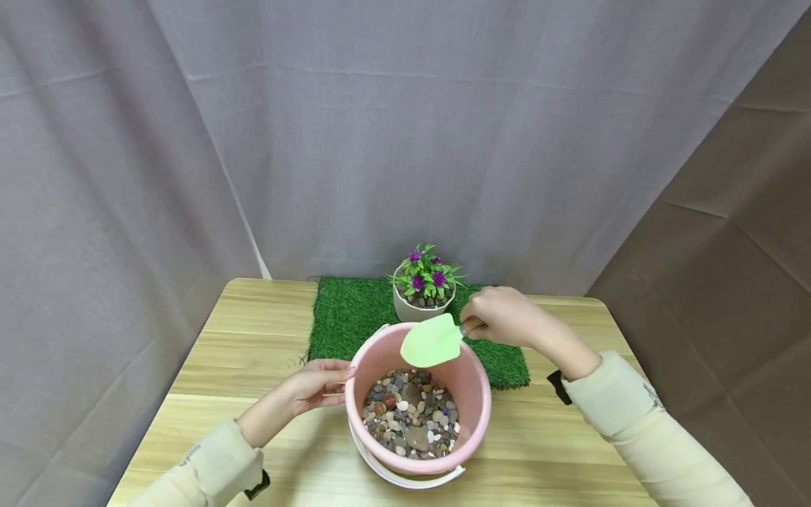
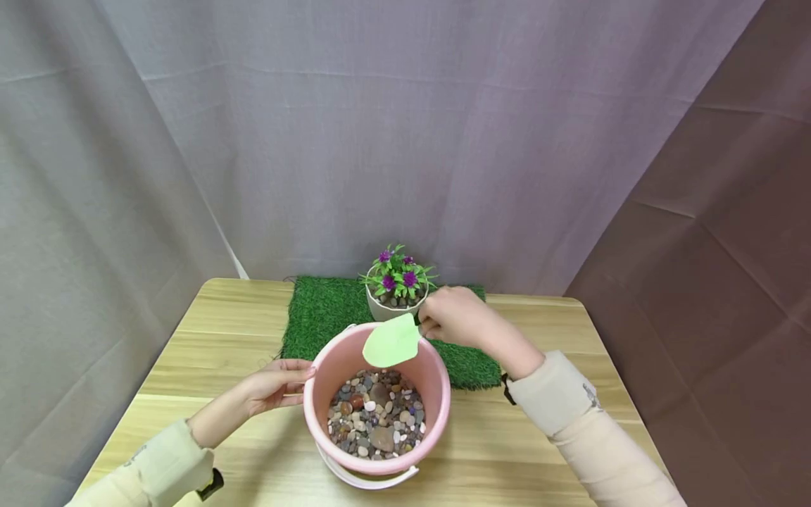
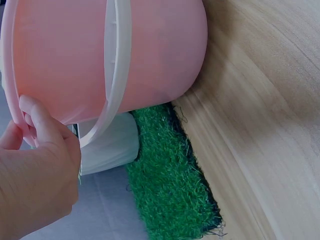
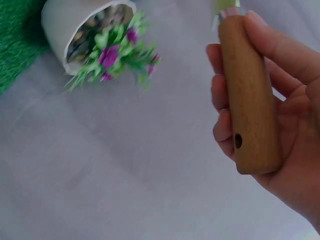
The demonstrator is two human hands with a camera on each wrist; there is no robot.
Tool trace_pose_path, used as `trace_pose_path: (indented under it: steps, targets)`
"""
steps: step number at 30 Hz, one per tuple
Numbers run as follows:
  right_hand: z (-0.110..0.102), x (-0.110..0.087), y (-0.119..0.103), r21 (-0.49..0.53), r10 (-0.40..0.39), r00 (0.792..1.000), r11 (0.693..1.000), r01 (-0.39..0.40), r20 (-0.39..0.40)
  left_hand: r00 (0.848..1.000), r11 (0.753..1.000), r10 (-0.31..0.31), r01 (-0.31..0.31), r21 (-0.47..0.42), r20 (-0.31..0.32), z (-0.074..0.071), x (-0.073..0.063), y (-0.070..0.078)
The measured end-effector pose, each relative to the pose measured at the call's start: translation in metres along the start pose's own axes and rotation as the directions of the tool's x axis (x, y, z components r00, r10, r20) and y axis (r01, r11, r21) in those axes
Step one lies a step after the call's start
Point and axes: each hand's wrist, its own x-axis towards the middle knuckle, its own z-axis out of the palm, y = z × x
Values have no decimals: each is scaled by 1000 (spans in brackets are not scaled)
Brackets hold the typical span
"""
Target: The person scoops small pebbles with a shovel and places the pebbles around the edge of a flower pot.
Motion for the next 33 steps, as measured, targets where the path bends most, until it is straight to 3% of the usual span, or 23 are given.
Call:
trace_pose_path:
  steps: [9, 19, 27, 33]
  targets:
    - [42, 8, -20, -105, -70, 997, 992, 69, -9, 1000, 1000, -5, 5, 12, -6, 2, 0, 2]
    - [87, 4, -28, -264, -166, 986, 951, 161, 5, 1000, 1000, -5, 4, 25, 18, 0, -3, 2]
    - [107, 5, -31, -360, -194, 981, 916, 176, -16, 1000, 1000, -3, 3, 23, 13, -1, -3, 3]
    - [114, 3, -30, -372, -228, 973, 906, 202, -28, 1000, 1000, -3, 2, 20, 18, 1, -2, 3]
